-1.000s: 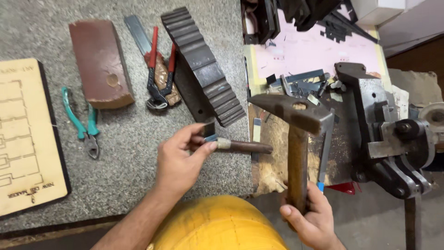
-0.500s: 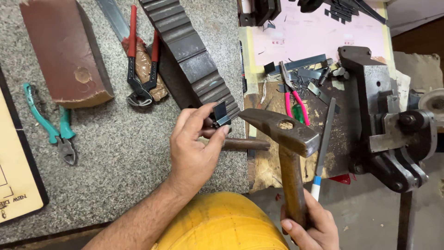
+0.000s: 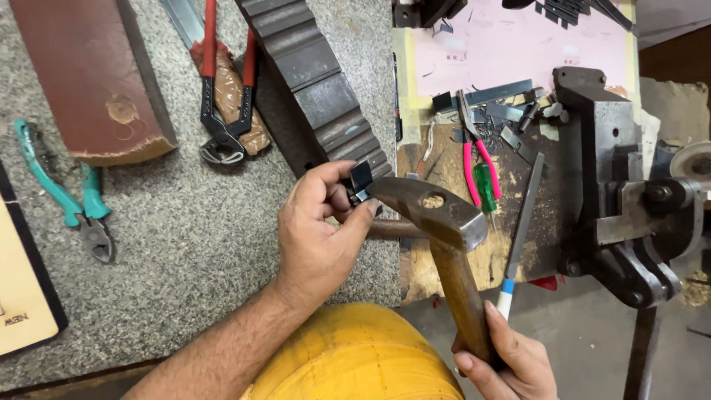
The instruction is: The person repeatedly places small metal pieces into a wooden jig, then hammers them on a metal anvil to shape them. The person continues this cycle of placing and hammering multiple pieces throughout the clip.
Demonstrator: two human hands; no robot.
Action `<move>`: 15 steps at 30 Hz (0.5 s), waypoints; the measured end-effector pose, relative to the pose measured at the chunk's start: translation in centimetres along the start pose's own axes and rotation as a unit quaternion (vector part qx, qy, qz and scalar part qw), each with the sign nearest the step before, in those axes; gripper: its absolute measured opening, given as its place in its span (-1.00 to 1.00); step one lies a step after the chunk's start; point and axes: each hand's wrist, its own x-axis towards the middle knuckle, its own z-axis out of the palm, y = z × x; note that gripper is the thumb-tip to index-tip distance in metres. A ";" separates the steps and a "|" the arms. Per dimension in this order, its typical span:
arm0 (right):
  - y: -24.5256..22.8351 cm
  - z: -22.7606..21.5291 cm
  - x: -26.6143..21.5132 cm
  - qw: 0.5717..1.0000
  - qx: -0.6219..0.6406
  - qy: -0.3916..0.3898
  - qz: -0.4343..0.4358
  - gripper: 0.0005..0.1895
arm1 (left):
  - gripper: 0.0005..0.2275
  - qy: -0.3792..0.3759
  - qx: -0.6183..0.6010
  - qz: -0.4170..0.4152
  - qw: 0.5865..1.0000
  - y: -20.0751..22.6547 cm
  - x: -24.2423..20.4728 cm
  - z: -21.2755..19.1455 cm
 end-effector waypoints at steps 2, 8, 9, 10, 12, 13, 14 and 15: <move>-0.2 -0.3 0.1 1.000 -0.004 0.000 -0.017 -0.13 | -0.65 -0.010 -0.006 -0.009 1.000 0.0 0.1 -0.1; -0.1 -0.1 -0.1 0.999 0.043 0.002 -0.002 -0.14 | -0.64 -0.013 0.011 0.015 1.000 -0.2 0.0 -0.2; -0.2 -0.1 -0.1 0.999 0.029 0.004 0.024 -0.15 | -0.65 -0.015 0.003 0.007 1.000 -0.2 0.0 -0.2; -0.3 -0.2 -0.1 1.000 0.016 0.004 0.021 -0.15 | -0.65 -0.017 -0.004 0.001 1.000 -0.1 0.0 -0.2; -0.6 -0.8 -0.1 1.000 -0.012 0.002 0.017 -0.16 | -0.65 -0.020 -0.022 -0.007 1.000 -0.1 0.0 -0.1; -1.0 -1.2 -0.3 0.999 -0.013 -0.009 0.045 -0.22 | -0.66 -0.022 -0.031 -0.011 0.999 -0.1 0.1 -0.1; -1.2 -1.6 -0.4 0.997 -0.013 -0.020 0.070 -0.28 | -0.66 -0.021 -0.024 -0.004 0.999 -0.1 0.2 -0.1; -1.3 -1.8 -0.4 0.995 -0.013 -0.031 0.095 -0.33 | -0.66 -0.019 -0.017 0.004 1.000 -0.2 0.3 -0.1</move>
